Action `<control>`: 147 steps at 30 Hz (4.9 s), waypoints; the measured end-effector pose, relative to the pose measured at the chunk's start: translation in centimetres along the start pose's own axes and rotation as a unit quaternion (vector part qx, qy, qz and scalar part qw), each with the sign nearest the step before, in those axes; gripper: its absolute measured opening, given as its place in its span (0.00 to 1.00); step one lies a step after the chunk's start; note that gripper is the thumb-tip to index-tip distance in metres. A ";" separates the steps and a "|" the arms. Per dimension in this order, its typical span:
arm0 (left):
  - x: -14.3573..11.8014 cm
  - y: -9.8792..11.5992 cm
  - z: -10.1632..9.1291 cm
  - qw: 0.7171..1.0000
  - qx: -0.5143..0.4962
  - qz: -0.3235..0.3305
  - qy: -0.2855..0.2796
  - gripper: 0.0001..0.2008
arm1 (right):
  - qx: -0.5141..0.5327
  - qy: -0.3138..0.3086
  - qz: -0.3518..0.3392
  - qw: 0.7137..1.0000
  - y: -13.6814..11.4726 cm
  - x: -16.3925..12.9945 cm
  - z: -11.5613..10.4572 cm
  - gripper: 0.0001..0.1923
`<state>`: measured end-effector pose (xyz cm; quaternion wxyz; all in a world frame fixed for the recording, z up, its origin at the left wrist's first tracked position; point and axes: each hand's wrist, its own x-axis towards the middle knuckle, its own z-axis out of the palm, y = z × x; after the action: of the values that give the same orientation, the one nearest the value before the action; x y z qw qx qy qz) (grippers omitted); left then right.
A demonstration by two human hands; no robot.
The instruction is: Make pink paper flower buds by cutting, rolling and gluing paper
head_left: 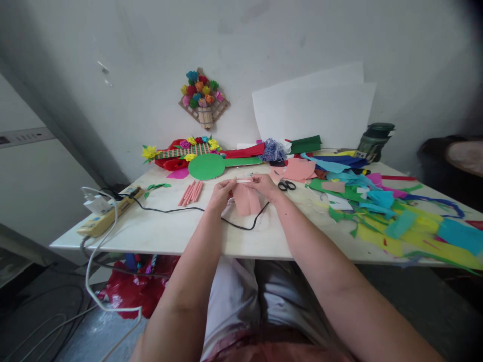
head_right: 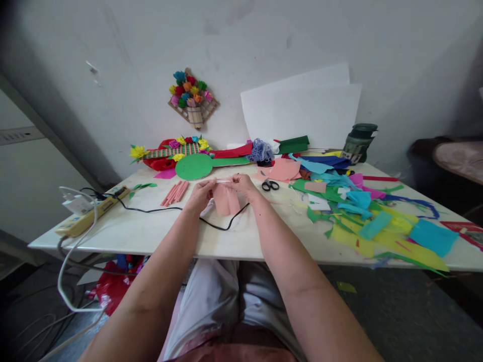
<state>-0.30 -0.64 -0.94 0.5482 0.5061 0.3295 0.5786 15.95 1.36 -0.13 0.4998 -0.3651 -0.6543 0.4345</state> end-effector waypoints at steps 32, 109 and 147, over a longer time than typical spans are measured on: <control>0.2 -0.3 -0.5 1.000 0.004 0.020 -0.024 0.16 | 0.026 0.049 -0.023 0.998 -0.4 -0.3 0.7 0.15; 0.3 -0.1 -0.6 1.000 -0.011 -0.005 -0.017 0.20 | 0.087 -0.020 0.022 0.996 0.4 0.3 -0.7 0.11; 0.1 0.0 -0.4 0.998 0.064 0.011 -0.006 0.17 | 0.106 -0.011 0.125 0.986 0.1 0.0 -0.5 0.17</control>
<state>-0.70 -0.48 -0.99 0.5102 0.5473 0.3572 0.5591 16.49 1.47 -0.13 0.4702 -0.3841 -0.5590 0.5647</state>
